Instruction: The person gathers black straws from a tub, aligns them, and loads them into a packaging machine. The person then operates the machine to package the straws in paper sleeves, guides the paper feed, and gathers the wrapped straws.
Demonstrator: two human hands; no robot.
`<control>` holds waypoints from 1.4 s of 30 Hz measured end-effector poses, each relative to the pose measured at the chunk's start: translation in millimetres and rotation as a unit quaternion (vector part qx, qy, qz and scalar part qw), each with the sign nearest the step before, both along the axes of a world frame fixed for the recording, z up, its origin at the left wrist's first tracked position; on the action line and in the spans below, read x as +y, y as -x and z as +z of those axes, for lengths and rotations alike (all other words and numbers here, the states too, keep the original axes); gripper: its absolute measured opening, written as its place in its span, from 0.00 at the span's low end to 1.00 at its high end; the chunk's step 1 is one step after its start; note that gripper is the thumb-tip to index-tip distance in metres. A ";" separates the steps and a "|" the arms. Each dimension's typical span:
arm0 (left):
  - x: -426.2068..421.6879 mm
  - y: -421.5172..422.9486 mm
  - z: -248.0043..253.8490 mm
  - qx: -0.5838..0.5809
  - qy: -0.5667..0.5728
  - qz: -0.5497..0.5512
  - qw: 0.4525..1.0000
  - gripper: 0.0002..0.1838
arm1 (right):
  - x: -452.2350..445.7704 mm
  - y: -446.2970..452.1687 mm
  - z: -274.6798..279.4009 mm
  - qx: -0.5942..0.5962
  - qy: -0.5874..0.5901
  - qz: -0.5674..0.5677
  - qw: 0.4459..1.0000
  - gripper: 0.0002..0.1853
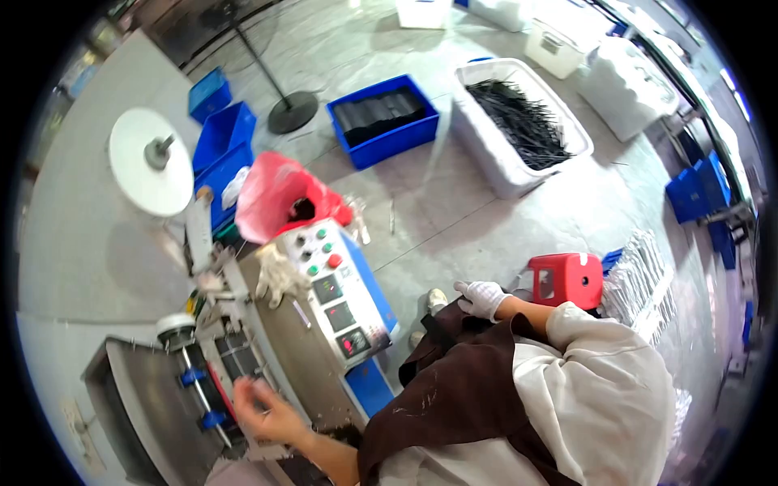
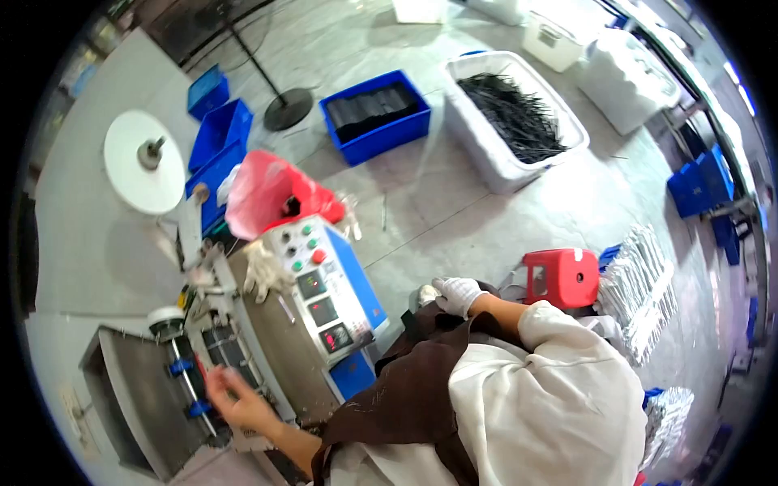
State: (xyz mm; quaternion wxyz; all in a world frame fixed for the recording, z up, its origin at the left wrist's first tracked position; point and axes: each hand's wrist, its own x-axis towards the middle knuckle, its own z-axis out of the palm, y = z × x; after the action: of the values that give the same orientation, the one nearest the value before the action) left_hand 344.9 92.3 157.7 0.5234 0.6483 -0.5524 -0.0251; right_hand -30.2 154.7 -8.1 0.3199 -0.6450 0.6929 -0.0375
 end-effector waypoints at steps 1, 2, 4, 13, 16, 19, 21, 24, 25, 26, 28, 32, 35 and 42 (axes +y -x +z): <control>-8.0 21.0 -26.4 0.081 -0.079 -0.045 0.993 0.14 | 3.3 9.1 7.9 0.009 -0.006 -0.033 0.999 0.18; -14.4 43.6 -51.2 0.159 -0.088 -0.098 0.978 0.17 | 7.1 20.7 6.4 0.012 -0.002 -0.044 0.999 0.18; -24.7 88.3 -84.9 0.187 -0.140 -0.192 0.953 0.23 | 18.9 43.4 -4.0 0.011 0.015 -0.106 0.994 0.21; -86.0 311.5 -130.7 0.052 -0.284 -0.418 0.861 0.40 | 16.3 173.2 -45.3 -0.058 0.044 -0.246 0.967 0.32; -101.8 401.8 -176.6 0.082 -0.320 -0.420 0.845 0.41 | -1.8 254.2 -56.0 -0.094 0.058 -0.260 0.959 0.33; -105.0 474.6 -191.5 0.136 -0.411 -0.399 0.808 0.42 | -11.2 320.5 -49.9 -0.091 0.021 -0.293 0.951 0.37; -105.7 525.3 -197.0 0.230 -0.459 -0.403 0.758 0.42 | -13.1 361.3 -55.7 -0.121 0.028 -0.318 0.940 0.39; -120.6 580.7 -206.0 0.245 -0.503 -0.399 0.727 0.43 | -23.5 415.1 -64.1 -0.100 0.043 -0.304 0.946 0.41; -127.8 595.8 -211.3 0.242 -0.513 -0.402 0.718 0.44 | -28.4 428.5 -67.9 -0.102 0.035 -0.308 0.945 0.41; -135.3 611.3 -216.8 0.248 -0.532 -0.398 0.705 0.45 | -34.9 441.5 -69.8 -0.106 0.035 -0.323 0.940 0.41; -147.3 646.3 -225.7 0.245 -0.554 -0.401 0.687 0.45 | -46.9 466.3 -71.9 -0.105 0.030 -0.351 0.930 0.43; -163.8 723.8 -262.0 0.272 -0.619 -0.402 0.617 0.45 | -59.8 506.7 -69.4 -0.084 0.020 -0.353 0.932 0.43; -170.4 790.5 -307.2 0.342 -0.667 -0.387 0.536 0.46 | -75.4 539.6 -69.3 -0.077 -0.042 -0.397 0.914 0.43; -173.0 886.3 -410.5 0.341 -0.721 -0.211 0.565 0.51 | -154.5 636.1 -142.7 -0.121 -0.074 -0.340 0.930 0.40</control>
State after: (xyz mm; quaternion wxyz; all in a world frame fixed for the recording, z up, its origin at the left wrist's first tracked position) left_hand -541.4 -80.7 -252.8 0.0116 0.6189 -0.2523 -0.7438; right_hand -666.3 0.3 -150.8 0.4160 -0.3356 0.8278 -0.1703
